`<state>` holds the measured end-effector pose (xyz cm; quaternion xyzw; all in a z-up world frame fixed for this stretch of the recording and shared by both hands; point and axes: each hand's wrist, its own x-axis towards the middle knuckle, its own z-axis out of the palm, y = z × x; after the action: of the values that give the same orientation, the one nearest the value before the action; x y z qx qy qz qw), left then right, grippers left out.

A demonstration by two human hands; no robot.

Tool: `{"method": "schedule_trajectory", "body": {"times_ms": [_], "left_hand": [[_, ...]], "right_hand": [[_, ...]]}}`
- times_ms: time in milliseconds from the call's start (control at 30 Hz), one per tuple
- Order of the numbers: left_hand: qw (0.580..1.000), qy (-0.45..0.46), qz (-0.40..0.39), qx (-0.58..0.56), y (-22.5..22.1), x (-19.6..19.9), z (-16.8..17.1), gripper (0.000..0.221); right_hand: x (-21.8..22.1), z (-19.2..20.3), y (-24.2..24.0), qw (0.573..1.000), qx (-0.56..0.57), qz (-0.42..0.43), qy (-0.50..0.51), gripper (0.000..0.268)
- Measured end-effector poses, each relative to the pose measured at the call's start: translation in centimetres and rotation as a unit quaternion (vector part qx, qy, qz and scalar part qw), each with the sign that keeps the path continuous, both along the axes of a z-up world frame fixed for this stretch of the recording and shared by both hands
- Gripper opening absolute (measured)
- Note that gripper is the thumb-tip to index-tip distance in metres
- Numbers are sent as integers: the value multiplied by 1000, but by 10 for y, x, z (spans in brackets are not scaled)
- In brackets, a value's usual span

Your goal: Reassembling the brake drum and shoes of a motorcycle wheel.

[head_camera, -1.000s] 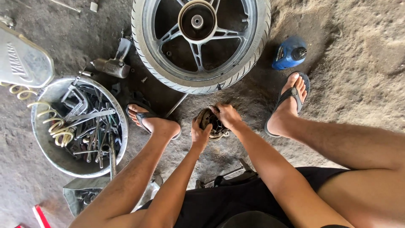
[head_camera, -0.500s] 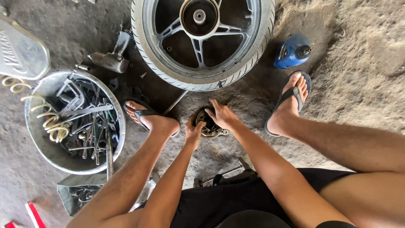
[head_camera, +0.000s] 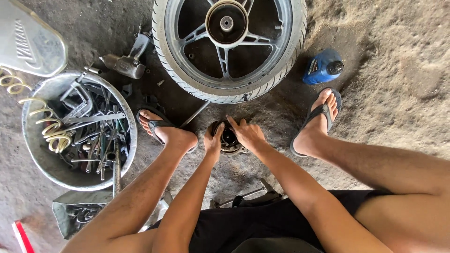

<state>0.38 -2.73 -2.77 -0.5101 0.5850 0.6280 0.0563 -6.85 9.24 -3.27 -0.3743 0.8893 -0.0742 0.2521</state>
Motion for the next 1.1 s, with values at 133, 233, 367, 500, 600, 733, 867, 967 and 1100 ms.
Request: {"method": "schedule_trajectory", "body": {"times_ms": [133,233,367,500,600,733,867,967,1100], "left_hand": [[999,-23,23,-10,3,-13,17,54],[999,-34,12,-33,2,-14,21,52],[998,-40,3,-48,2,-13,11,48],[998,-13,9,-56,3,-12,16,45],[998,1,21,-51,4,-12,15,44],[1000,10,-15,-17,-28,-18,49,46],[981,97,148,74,-29,-19,58,50],[982,165,-88,-23,-20,-33,67,49],[920,351,-160,-73,-37,-57,120,54]], "right_hand": [[-5,-6,-5,999,29,16,-12,41],[-6,2,-5,996,72,45,-2,44],[-6,-4,-5,993,74,84,24,46],[-7,-6,-4,995,57,82,12,48],[-7,-15,-4,994,59,87,23,47],[-11,13,0,999,0,23,-36,47],[-4,-7,13,994,-104,-21,-2,45],[-22,38,14,973,-226,-32,47,43],[-68,50,7,909,-406,-80,56,68]]}}
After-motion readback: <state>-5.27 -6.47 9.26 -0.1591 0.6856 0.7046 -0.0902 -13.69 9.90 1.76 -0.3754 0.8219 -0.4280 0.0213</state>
